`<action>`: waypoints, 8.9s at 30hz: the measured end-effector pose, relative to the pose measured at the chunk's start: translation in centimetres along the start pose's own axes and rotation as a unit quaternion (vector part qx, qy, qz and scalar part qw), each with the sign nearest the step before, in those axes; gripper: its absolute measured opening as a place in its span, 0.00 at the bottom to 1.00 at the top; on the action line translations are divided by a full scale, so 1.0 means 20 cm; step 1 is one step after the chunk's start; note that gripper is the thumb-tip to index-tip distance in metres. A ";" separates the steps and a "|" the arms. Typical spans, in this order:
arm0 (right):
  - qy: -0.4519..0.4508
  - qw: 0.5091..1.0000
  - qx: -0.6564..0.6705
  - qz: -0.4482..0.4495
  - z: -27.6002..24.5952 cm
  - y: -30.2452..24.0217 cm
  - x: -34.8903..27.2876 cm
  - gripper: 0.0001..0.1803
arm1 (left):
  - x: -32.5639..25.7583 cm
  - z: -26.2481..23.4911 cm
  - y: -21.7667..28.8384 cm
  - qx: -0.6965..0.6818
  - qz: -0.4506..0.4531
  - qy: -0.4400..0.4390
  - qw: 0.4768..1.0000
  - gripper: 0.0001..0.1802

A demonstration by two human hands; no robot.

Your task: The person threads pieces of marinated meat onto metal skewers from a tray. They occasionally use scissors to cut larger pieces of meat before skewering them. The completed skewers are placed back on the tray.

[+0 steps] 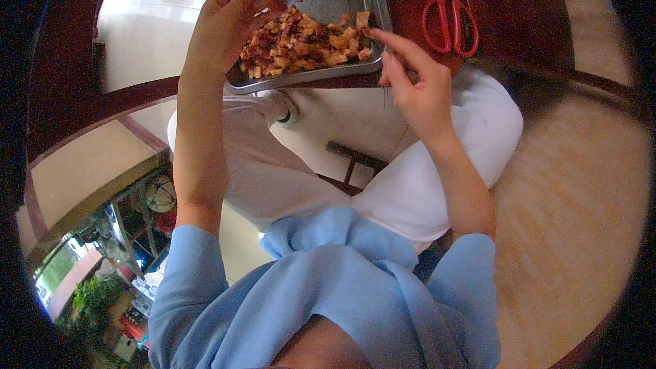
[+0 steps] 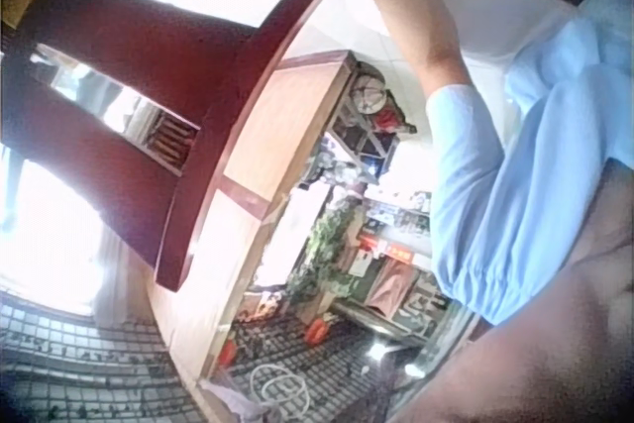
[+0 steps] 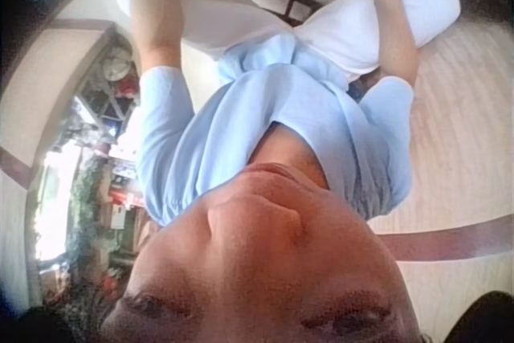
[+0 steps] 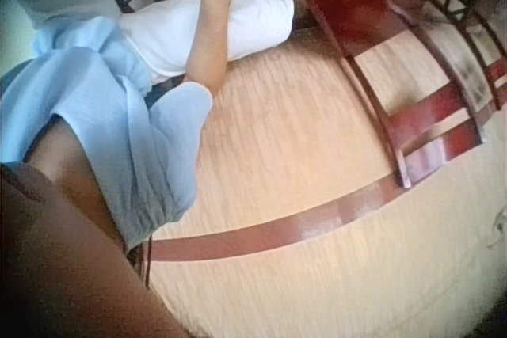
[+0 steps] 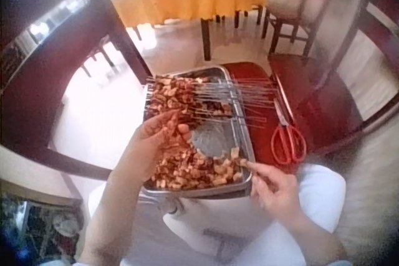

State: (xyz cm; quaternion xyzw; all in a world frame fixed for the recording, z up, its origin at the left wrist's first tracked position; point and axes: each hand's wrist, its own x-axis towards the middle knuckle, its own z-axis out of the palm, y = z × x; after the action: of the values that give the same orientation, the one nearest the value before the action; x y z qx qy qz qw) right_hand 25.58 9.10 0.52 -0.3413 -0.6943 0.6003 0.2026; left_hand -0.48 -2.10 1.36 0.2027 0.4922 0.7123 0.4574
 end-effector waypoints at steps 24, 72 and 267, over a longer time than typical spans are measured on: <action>-0.028 0.993 -0.071 -0.085 0.00 0.05 -0.06 0.15 | 0.04 0.09 -0.01 0.007 0.039 0.050 0.998 0.36; -0.046 0.998 0.045 -0.013 0.01 0.04 -0.08 0.15 | -0.03 0.17 -0.19 -0.141 -0.017 0.015 0.990 0.26; 0.077 0.996 0.034 -0.030 -0.10 0.06 -0.01 0.09 | 0.04 0.21 -0.29 0.605 0.261 -0.100 0.746 0.36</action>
State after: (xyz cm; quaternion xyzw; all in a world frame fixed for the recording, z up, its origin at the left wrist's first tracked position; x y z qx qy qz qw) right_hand 27.47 10.42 -0.23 -0.3585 -0.6661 0.5891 0.2842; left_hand 4.77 1.28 -2.13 0.6276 0.6993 0.3324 0.0817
